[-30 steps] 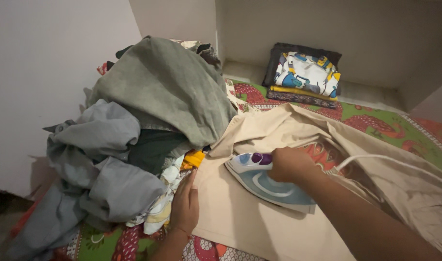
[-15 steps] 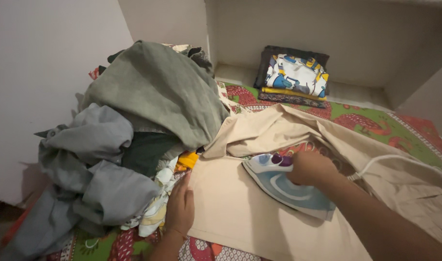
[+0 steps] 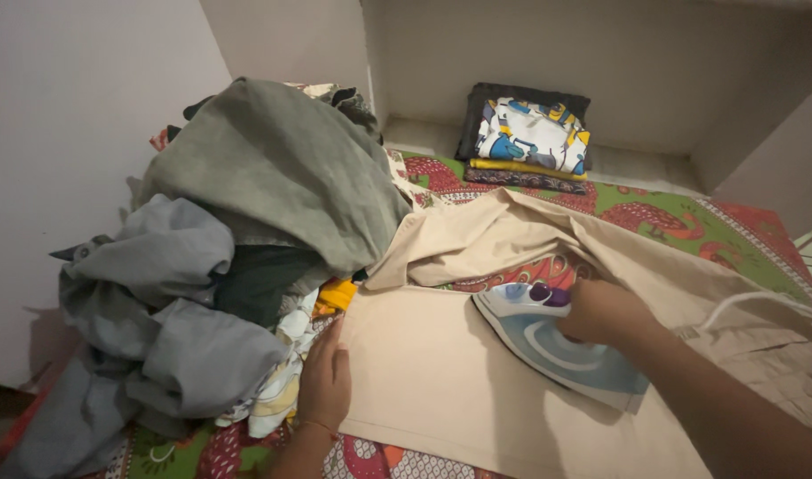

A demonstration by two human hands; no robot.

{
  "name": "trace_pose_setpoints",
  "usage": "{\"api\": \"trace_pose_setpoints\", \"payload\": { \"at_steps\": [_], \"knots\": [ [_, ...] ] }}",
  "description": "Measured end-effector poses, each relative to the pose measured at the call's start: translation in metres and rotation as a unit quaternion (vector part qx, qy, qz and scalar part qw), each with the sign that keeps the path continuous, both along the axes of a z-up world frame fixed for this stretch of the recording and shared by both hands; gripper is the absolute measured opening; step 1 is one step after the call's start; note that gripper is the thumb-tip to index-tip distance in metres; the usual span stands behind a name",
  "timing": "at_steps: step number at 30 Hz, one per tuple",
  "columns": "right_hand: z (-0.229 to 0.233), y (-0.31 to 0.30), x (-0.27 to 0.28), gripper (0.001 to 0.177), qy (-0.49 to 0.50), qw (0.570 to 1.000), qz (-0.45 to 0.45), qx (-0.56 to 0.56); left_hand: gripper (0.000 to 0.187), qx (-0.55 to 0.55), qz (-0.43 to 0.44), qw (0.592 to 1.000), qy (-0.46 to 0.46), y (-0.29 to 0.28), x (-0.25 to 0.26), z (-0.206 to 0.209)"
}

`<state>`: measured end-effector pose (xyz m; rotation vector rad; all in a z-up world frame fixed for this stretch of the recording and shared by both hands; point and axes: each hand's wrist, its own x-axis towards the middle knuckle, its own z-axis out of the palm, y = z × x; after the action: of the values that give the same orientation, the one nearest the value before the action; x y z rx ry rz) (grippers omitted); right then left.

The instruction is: The person irons a beige shirt on a bed. They spread the shirt, smooth it with their hands, and use a steam iron to press the fabric. The person repeatedly adjusts the shirt and continues ironing different sections.

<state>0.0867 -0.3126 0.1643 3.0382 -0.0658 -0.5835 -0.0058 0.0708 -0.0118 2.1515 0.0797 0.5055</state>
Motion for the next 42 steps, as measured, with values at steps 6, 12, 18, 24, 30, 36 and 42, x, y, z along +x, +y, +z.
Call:
{"api": "trace_pose_setpoints", "payload": {
  "at_steps": [6,12,18,24,30,36,42],
  "knots": [
    [0.006,-0.002,-0.004,0.035,-0.005,1.000,-0.024,-0.009,0.049,0.015,0.000,1.000,0.003,0.000,0.001,-0.001],
    [0.006,-0.003,-0.005,0.039,0.014,1.000,-0.007,-0.009,0.046,0.010,0.009,1.000,0.018,-0.001,0.000,0.002],
    [0.007,-0.004,-0.020,0.042,0.025,0.998,0.050,-0.009,0.047,0.001,0.008,1.000,0.012,-0.001,0.001,-0.004],
    [0.011,-0.001,-0.047,0.040,0.043,0.995,0.092,0.011,0.046,0.017,0.009,1.000,0.003,0.001,0.003,-0.011],
    [0.012,0.003,-0.078,0.035,0.075,0.986,0.149,-0.019,0.046,0.005,0.009,1.000,0.004,-0.001,0.003,-0.004],
    [0.009,0.001,-0.105,0.039,0.098,0.980,0.175,-0.006,0.046,0.021,0.013,1.000,0.013,-0.001,0.003,-0.003],
    [0.007,0.002,-0.101,0.035,0.084,0.980,0.182,-0.007,0.044,0.006,0.019,1.000,0.024,-0.002,0.002,-0.003]
  ]
}}
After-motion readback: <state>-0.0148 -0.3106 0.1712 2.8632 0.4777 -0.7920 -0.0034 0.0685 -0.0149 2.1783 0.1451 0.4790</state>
